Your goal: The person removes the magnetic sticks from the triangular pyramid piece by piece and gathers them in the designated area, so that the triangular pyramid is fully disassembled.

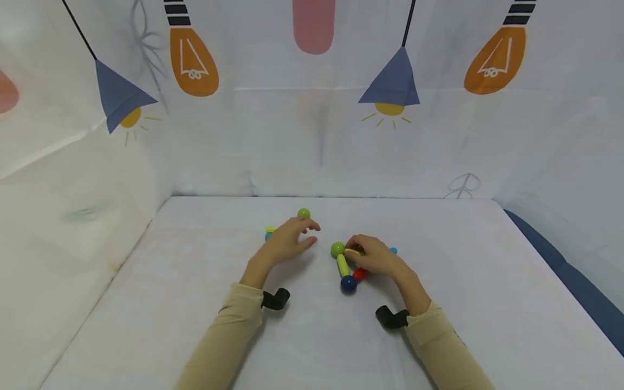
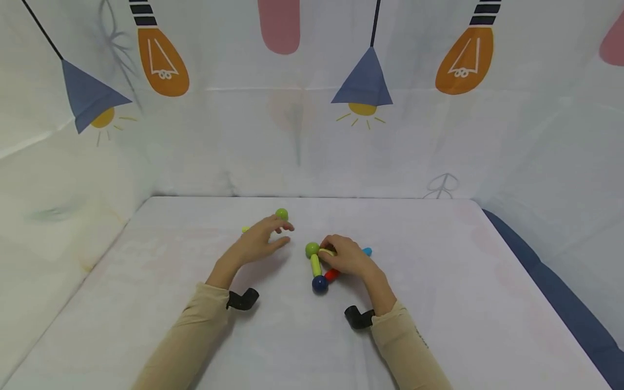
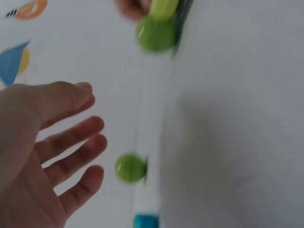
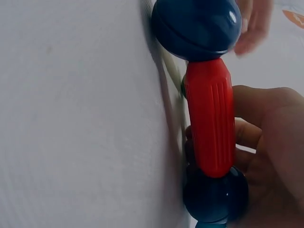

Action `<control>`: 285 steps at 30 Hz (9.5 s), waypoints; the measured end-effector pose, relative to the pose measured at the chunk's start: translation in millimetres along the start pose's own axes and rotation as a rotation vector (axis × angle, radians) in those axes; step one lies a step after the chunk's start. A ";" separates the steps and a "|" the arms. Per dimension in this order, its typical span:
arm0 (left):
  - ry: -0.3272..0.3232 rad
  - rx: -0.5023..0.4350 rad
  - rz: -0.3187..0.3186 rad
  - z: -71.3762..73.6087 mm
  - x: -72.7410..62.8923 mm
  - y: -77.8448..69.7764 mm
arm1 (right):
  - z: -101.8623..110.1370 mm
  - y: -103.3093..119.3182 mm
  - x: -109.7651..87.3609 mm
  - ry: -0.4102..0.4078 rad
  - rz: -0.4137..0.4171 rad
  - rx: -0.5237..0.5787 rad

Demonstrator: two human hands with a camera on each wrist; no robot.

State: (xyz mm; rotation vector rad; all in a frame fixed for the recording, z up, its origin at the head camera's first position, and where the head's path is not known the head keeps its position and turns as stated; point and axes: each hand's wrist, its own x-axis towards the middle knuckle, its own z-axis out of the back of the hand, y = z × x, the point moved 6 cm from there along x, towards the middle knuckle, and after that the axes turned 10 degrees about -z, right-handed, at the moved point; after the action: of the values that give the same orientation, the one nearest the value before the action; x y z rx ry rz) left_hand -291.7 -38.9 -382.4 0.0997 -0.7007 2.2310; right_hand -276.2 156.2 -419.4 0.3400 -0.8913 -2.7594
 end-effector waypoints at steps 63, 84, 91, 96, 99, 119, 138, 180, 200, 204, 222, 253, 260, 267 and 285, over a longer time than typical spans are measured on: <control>-0.130 0.053 0.316 21.6 -8.7 77.9 | -32.0 40.8 -18.5 0.218 0.111 -0.100; -0.140 0.034 0.330 20.7 -6.7 96.1 | -32.0 39.8 -19.1 0.240 0.110 -0.077; -0.209 0.037 0.104 31.5 -7.7 53.2 | -25.0 37.0 -20.0 0.274 0.127 -0.069; 0.049 -0.094 -0.117 3.4 -4.7 12.1 | -20.3 36.6 -23.9 0.326 0.152 -0.078; 0.249 -0.129 -0.183 -23.5 -3.1 -5.7 | -17.8 33.9 -28.5 0.349 0.153 -0.081; 0.359 -0.089 -0.174 -41.3 -8.5 -4.8 | -14.5 29.2 -17.6 0.169 0.139 -0.073; 0.339 -0.098 -0.081 -6.0 -20.7 16.2 | -17.7 27.4 -14.9 0.109 0.127 -0.071; 0.155 -0.015 0.001 -1.8 -11.4 9.8 | 1.0 25.5 -17.6 0.031 0.237 -0.252; 0.237 -0.056 -0.092 -54.1 3.0 -25.9 | 0.0 29.6 -19.3 0.009 0.303 -0.248; 0.203 -0.026 -0.089 -49.2 2.9 -20.1 | -2.5 30.5 -20.2 0.015 0.308 -0.284; -0.387 -0.087 0.255 42.3 -32.5 75.1 | -8.8 30.2 -17.9 0.036 0.272 -0.277; -0.288 -0.129 0.486 23.9 -42.5 120.7 | -20.4 44.0 -21.2 0.097 0.334 -0.168; -0.523 0.005 0.402 41.9 -34.7 99.0 | -9.0 40.4 -23.1 0.119 0.308 -0.023; -0.213 -0.018 -0.049 8.7 3.1 24.6 | 14.8 35.7 -22.2 -0.059 0.179 -0.038; 0.183 0.086 -0.048 -51.2 5.2 -13.8 | -7.0 18.8 -25.3 0.082 -0.230 -0.257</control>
State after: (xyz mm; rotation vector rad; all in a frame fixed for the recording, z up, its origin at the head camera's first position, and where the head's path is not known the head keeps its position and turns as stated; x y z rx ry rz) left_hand -278.1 -1.6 -417.9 -0.0446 -0.4978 2.1913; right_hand -247.6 144.6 -409.9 0.5327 -0.4964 -2.9974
